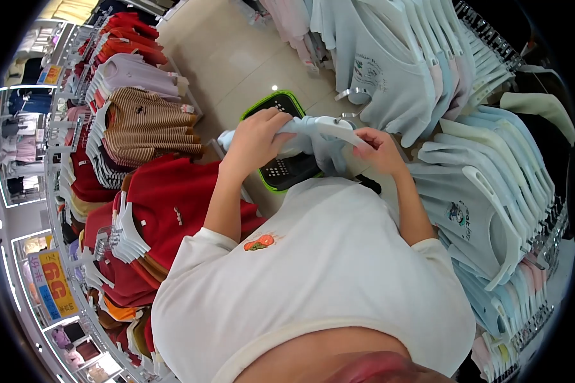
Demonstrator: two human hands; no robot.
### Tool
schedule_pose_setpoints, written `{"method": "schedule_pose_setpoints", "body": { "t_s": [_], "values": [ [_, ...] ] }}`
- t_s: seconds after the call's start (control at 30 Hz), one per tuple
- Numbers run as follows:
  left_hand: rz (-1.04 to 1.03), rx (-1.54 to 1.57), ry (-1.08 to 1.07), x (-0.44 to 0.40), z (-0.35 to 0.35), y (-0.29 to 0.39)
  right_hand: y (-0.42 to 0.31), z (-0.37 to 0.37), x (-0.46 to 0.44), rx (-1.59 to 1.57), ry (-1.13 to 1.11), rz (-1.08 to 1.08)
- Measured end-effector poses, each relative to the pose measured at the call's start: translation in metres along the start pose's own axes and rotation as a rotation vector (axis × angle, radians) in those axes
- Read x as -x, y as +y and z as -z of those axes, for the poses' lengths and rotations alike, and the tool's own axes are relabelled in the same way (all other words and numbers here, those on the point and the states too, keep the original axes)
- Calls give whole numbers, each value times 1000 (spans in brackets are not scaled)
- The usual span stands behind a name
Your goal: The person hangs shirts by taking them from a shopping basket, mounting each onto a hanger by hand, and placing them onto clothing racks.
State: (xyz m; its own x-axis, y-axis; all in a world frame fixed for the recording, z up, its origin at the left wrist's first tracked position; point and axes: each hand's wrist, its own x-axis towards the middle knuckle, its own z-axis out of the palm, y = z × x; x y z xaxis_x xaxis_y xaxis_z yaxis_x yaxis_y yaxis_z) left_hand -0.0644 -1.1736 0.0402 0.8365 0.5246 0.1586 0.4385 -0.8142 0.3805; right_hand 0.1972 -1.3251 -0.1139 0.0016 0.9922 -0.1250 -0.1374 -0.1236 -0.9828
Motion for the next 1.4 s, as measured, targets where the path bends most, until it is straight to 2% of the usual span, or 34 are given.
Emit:
{"method": "schedule_pose_setpoints", "body": {
  "t_s": [0.07,0.17,0.27,0.37,0.47,0.57,0.67,0.8,0.9,0.93,1.1,1.2,1.3,1.4],
  "values": [
    [-33,-15,12,3,0,-1,29,17,-8,-440,-64,-112],
    [-83,-29,-9,5,13,-2,75,28,-15,-518,213,-381],
    [-132,-49,-15,8,29,3,114,27,-24,47,206,-287],
    [-93,11,-59,11,48,13,73,14,-48,-3,221,-266],
    [-127,60,-20,12,55,13,37,6,-74,-75,111,-70],
    [-117,98,2,13,58,8,35,-3,-102,126,-14,45],
    [-115,132,42,16,57,0,31,-16,-118,280,-192,22],
    [-51,120,93,22,64,-9,60,-19,-130,416,-195,90],
    [60,57,201,31,66,-26,85,3,-129,375,110,-93],
    [96,-2,219,32,68,-27,84,9,-119,387,226,-93],
    [159,-43,237,41,56,-53,71,30,-103,295,351,-104],
    [122,-26,276,39,48,-59,33,20,-95,391,355,-124],
    [112,61,290,35,44,-65,-5,-7,-87,222,241,-10],
    [89,89,336,32,39,-73,-44,-18,-68,187,143,34]
  ]
}}
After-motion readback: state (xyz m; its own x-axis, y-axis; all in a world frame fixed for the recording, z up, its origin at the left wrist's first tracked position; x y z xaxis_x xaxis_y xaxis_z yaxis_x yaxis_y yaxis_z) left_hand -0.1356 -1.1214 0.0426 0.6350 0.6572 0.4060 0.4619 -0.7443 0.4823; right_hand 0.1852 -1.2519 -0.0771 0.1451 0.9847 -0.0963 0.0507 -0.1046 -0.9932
